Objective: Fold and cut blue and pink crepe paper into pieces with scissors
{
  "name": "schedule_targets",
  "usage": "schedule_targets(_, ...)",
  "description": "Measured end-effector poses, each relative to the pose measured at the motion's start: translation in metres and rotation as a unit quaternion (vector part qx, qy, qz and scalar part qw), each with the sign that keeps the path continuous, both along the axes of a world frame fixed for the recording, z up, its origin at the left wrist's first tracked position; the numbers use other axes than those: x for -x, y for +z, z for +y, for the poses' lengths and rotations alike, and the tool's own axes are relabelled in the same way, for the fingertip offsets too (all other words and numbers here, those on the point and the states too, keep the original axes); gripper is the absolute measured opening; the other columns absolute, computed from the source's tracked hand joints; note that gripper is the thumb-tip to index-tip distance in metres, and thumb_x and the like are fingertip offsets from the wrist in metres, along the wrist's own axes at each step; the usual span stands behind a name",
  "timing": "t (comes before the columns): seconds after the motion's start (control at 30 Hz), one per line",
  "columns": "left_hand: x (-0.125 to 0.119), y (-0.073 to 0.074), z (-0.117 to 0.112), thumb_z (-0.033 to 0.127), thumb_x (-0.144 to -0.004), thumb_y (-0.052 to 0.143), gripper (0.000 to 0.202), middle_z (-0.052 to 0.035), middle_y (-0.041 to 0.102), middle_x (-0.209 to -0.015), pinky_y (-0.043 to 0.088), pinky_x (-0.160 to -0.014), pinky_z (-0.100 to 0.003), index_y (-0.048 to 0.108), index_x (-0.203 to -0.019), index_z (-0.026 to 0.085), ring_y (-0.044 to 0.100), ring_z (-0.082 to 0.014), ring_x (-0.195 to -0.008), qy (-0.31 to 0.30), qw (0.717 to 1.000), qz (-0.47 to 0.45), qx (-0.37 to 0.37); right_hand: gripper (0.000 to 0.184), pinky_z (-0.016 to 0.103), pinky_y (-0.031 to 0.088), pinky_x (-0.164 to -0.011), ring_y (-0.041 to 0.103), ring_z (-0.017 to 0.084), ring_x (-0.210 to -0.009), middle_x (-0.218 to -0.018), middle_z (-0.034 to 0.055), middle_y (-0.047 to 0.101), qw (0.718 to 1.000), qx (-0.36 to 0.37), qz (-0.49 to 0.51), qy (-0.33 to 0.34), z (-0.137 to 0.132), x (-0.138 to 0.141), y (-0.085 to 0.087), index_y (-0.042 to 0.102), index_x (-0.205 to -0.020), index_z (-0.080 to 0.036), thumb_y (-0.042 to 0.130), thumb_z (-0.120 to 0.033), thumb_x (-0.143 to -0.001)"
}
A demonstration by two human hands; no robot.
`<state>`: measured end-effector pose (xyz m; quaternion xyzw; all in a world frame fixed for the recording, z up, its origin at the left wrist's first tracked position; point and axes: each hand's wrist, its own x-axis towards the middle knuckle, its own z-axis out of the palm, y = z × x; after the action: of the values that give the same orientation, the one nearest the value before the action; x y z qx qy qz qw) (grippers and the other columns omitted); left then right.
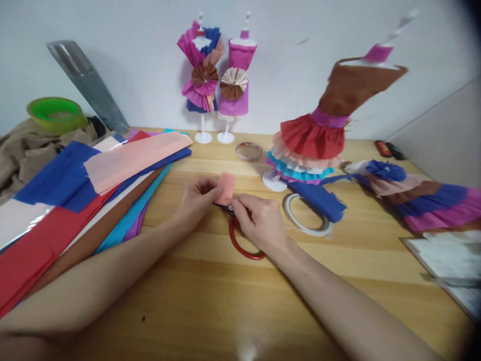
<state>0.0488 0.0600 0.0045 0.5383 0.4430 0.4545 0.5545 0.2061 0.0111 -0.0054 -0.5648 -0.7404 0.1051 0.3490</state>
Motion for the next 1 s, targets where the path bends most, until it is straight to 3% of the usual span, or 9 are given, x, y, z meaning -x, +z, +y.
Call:
schedule_targets(0.27, -0.002, -0.002, -0.004, 0.038, -0.067, 0.072, 0.027, 0.0031, 0.053, -0.059, 0.036, -0.058, -0.024, 0.056, -0.06, 0.018, 0.046, -0.0104, -0.058, -0.003, 0.996, -0.019, 0.083, 0.041, 0.027, 0.03, -0.051, 0.046, 0.012, -0.044, -0.05, -0.0012, 0.05, 0.996, -0.075, -0.051, 0.013, 0.0, -0.007, -0.004, 0.045, -0.058, -0.022, 0.044, -0.026, -0.099)
schedule_targets(0.5, 0.0, -0.004, -0.004, 0.041, -0.065, 0.073, 0.029, 0.0026, 0.052, -0.057, 0.034, -0.059, -0.026, 0.058, -0.058, 0.018, 0.044, -0.0112, -0.057, 0.008, 0.992, -0.022, 0.127, 0.04, 0.027, 0.032, -0.049, 0.051, 0.013, -0.044, -0.05, -0.0016, 0.052, 0.997, -0.069, -0.042, 0.002, 0.002, -0.008, -0.01, 0.045, -0.06, -0.023, 0.043, -0.025, -0.1)
schedule_targets(0.73, -0.003, -0.004, 0.011, 0.028, -0.054, 0.075, 0.024, 0.0038, 0.048, -0.048, 0.024, -0.053, -0.026, 0.054, -0.048, 0.017, 0.038, -0.0094, -0.051, -0.001, 0.983, -0.024, 0.181, 0.039, 0.029, 0.032, -0.049, 0.055, 0.016, -0.045, -0.052, 0.0003, 0.054, 0.997, -0.083, -0.006, 0.007, 0.004, -0.001, -0.019, 0.046, -0.06, -0.024, 0.041, -0.022, -0.099)
schedule_targets(0.87, 0.0, 0.007, 0.026, 0.026, -0.046, 0.078, 0.025, 0.0039, 0.047, -0.044, 0.022, -0.048, -0.025, 0.054, -0.046, 0.017, 0.037, -0.0084, -0.046, 0.027, 0.975, -0.042, 0.215, 0.037, 0.03, 0.034, -0.051, 0.055, 0.019, -0.049, -0.053, 0.0017, 0.056, 0.994, -0.101, 0.005, 0.034, 0.004, 0.004, -0.016, 0.047, -0.06, -0.024, 0.043, -0.018, -0.096)
schedule_targets(1.0, 0.011, 0.033, 0.021, 0.033, -0.049, 0.08, 0.032, 0.0052, 0.047, -0.048, 0.029, -0.047, -0.023, 0.052, -0.053, 0.017, 0.04, -0.0079, -0.046, 0.084, 0.962, -0.082, 0.246, 0.036, 0.031, 0.04, -0.052, 0.057, 0.021, -0.051, -0.055, 0.0025, 0.056, 0.998, -0.054, 0.019, 0.022, -0.012, 0.004, -0.006, 0.048, -0.062, -0.024, 0.04, -0.02, -0.097)
